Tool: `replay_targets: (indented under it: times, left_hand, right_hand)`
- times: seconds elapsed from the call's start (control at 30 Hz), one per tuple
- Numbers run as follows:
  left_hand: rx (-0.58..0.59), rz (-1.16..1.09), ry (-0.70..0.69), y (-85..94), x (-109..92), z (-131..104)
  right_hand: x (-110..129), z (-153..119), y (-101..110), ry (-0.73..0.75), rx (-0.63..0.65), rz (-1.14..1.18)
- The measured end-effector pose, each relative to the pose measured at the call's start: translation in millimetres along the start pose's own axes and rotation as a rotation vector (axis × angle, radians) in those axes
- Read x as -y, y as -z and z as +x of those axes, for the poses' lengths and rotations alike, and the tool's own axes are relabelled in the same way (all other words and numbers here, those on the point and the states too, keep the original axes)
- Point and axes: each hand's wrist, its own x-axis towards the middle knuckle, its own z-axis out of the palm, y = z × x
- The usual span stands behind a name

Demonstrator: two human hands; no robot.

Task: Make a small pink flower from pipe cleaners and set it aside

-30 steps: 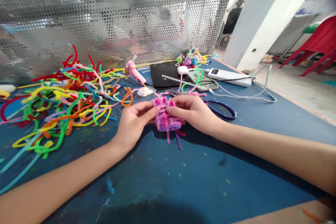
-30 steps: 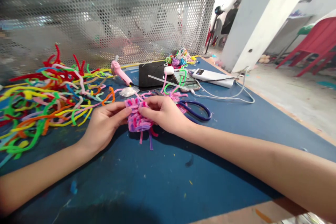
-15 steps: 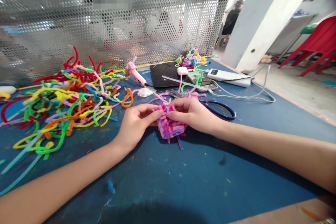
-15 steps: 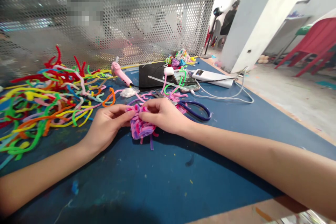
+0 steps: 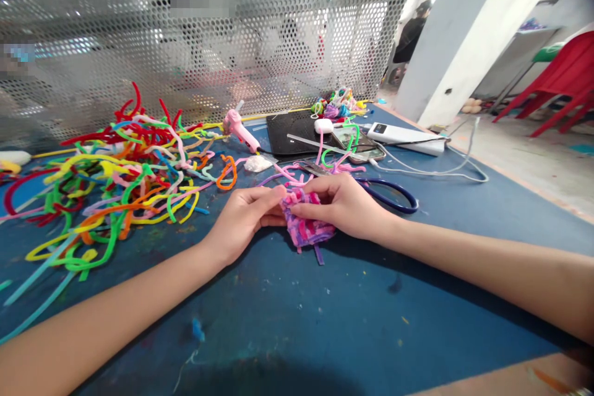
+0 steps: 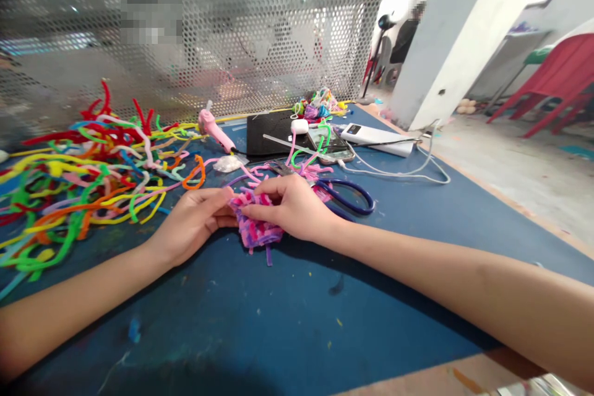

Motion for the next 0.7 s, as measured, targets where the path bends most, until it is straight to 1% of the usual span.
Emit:
replay_targets:
  times: [0.1, 0.23, 0.43, 0.57, 0.6, 0.7]
  left_hand:
    - [-0.002, 0.018, 0.005, 1.5, -0.5, 0.5]
    - [-0.021, 0.069, 0.009, 3.5, 1.3, 2.1]
    - [-0.039, 0.116, 0.024, 2.9, 1.4, 4.0]
    - [-0.055, 0.156, -0.003, 1.2, 0.6, 2.6]
    - [-0.07, 0.152, -0.011, 0.7, 0.5, 2.1]
    - [-0.127, 0.09, -0.033, -0.4, 0.3, 1.0]
  right_hand:
    - [-0.1, -0.4, 0.1, 0.021, -0.01, -0.052]
    - [0.1, -0.2, 0.4, 0.034, 0.011, -0.103]
    - [1.1, 0.7, 1.6, 0.038, 0.016, -0.122]
    - [1.8, 0.4, 3.7, 0.014, 0.09, -0.061]
    - [1.8, 0.4, 3.8, -0.001, 0.091, -0.042]
    - [0.9, 1.1, 3.0, -0.067, 0.038, 0.063]
